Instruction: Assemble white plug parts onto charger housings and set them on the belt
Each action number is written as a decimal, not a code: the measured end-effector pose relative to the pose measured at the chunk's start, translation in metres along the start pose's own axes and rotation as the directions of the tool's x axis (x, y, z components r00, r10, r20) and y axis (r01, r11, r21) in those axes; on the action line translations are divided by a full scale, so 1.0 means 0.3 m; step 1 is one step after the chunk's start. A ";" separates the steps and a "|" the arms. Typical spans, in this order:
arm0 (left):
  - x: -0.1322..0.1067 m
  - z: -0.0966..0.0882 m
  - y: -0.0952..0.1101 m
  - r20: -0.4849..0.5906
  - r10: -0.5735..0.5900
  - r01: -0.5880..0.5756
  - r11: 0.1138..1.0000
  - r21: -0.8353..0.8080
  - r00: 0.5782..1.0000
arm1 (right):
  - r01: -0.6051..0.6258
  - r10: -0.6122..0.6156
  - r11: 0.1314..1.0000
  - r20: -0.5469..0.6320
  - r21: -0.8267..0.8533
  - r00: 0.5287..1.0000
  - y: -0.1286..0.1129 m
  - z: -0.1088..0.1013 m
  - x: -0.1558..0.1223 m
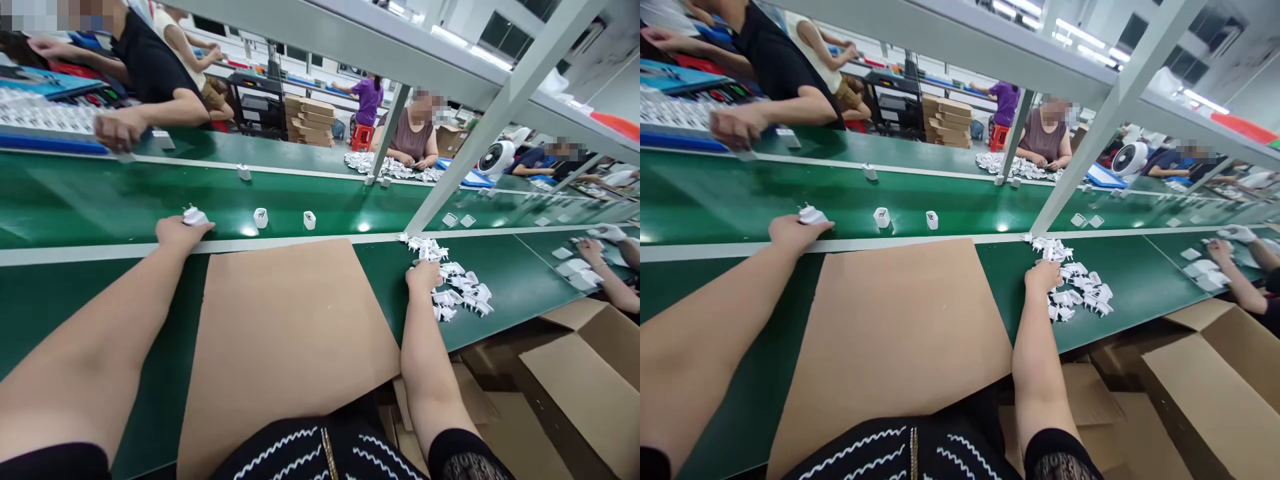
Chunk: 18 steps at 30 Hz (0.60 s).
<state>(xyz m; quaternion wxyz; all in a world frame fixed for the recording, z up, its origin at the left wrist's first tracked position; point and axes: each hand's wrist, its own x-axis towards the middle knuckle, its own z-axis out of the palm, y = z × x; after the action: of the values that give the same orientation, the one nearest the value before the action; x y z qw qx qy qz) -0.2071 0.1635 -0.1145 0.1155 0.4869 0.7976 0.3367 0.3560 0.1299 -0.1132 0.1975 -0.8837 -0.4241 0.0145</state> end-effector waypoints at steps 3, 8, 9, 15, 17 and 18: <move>-0.045 0.021 0.088 -0.252 -0.023 0.025 1.000 0.004 0.967 | 0.111 -0.109 0.992 -0.032 0.066 0.994 -0.016 -0.002 -0.003; -0.059 0.153 0.198 -0.113 0.189 -0.183 0.981 0.062 0.975 | 0.409 -0.460 0.707 -0.064 0.576 0.885 -0.141 0.096 -0.111; -0.050 0.175 0.210 -0.026 0.148 -0.146 0.988 0.055 0.989 | 0.370 -0.511 0.635 0.009 0.678 0.860 -0.165 0.125 -0.143; -0.153 0.220 0.277 0.073 0.188 -0.186 0.982 -0.023 0.980 | 0.033 -0.553 0.475 0.269 0.880 0.788 -0.210 0.210 -0.239; -0.281 0.228 0.303 0.099 0.301 -0.287 0.949 -0.130 0.949 | -0.049 -0.559 0.469 0.340 0.882 0.756 -0.207 0.201 -0.236; -0.354 0.237 0.315 0.138 0.332 -0.303 0.933 -0.196 0.933 | -0.065 -0.571 0.484 0.371 0.873 0.733 -0.206 0.194 -0.233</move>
<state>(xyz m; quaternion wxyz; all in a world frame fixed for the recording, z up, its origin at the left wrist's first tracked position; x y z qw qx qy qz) -0.0518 0.1312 -0.1214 0.1679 0.6247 0.6636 0.3757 0.2541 0.1313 -0.1545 0.4462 -0.5359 -0.5359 0.4759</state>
